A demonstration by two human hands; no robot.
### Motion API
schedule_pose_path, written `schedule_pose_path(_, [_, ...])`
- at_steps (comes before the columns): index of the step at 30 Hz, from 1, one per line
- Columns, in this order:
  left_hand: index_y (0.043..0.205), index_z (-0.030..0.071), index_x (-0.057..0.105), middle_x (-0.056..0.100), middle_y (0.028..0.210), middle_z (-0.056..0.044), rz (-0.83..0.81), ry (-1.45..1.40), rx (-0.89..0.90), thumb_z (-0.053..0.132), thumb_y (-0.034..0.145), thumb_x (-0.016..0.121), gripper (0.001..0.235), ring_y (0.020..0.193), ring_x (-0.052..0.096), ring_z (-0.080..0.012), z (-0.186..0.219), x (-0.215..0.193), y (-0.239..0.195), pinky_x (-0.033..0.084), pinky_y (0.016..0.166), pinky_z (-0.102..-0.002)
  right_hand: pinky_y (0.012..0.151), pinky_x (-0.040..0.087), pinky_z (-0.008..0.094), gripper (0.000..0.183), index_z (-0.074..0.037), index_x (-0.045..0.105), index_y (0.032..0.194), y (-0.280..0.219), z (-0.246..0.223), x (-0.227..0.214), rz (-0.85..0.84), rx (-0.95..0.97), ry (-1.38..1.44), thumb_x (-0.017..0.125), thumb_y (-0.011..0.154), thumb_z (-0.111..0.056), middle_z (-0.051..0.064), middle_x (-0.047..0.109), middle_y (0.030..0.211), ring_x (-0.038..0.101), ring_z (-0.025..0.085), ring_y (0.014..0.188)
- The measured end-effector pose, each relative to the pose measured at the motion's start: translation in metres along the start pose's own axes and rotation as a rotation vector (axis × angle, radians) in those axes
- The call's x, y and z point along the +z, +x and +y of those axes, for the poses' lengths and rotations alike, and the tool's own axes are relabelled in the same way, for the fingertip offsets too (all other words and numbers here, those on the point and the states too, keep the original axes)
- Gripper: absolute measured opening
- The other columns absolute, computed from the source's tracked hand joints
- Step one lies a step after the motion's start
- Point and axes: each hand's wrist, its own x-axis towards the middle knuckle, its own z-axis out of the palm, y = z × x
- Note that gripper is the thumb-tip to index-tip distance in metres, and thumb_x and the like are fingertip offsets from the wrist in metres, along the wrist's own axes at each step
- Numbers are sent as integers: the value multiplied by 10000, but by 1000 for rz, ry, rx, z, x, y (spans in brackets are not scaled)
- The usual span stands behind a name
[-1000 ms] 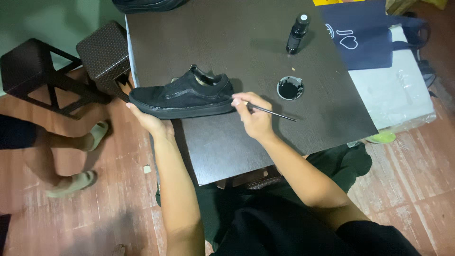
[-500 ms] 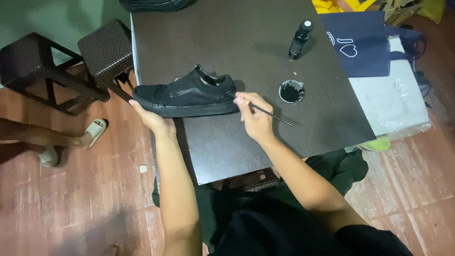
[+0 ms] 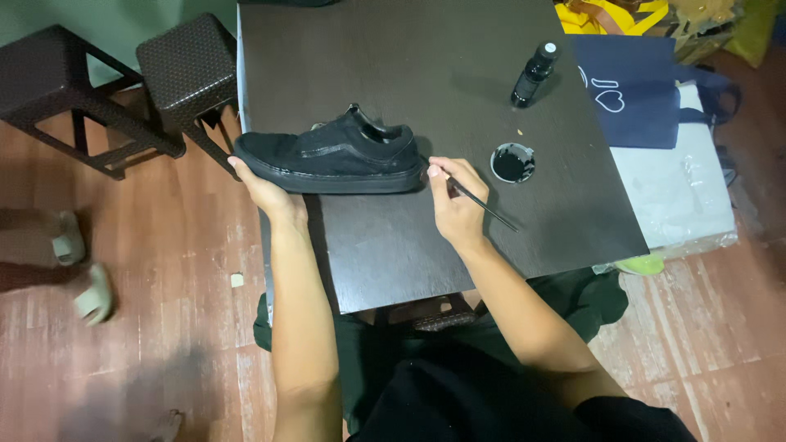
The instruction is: The person paints a black shoe with black paint using a small brush. They dip the brush into a small container of paint and apply it to the shoe's upper, toe, and sole edges. The person rotates the shoe to access different areas and continues painting until the end of the clip.
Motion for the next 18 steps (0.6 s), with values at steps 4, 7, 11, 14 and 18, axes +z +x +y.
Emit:
schedule_pose_path(4, [1183,142,678,623,1293,-91,-5,2,9,512,867,665,486,1207,599,-233,1,6,-6,509,1042,-357,618,519,336,88,-49,741,912,-4,-10,3,-97,-47,48,655,916,-71,102,697,789,678,246,698])
schedule_pose_path(7, [1270,94,618,573,1350,-124,21,12,10,507,864,675,581,1265,543,-256,3,6,-1,468,1075,-383,641,525,349,77,-36,733,911,-2,-13,3,-77,-125,14,666,883,-10,125,700,819,693,290,742])
schedule_pose_path(11, [1265,146,606,556,1372,-102,13,79,5,568,865,647,583,1267,546,-231,2,6,0,471,1084,-378,644,530,337,92,-20,724,945,-5,-12,5,-48,-205,-47,651,893,2,122,686,828,683,272,735])
schedule_pose_path(14, [1272,149,605,555,1377,-95,12,89,-2,576,870,625,587,1272,546,-233,5,10,-5,458,1094,-382,654,543,344,100,-39,738,936,-11,-10,10,-89,-222,-42,676,868,0,111,697,839,689,278,740])
schedule_pose_path(18, [1301,151,587,519,1413,-95,-44,116,27,574,908,596,578,1303,513,-234,5,5,-5,435,1109,-383,638,527,342,101,-14,709,970,1,-20,5,-23,-221,-140,617,930,-23,122,674,832,679,277,734])
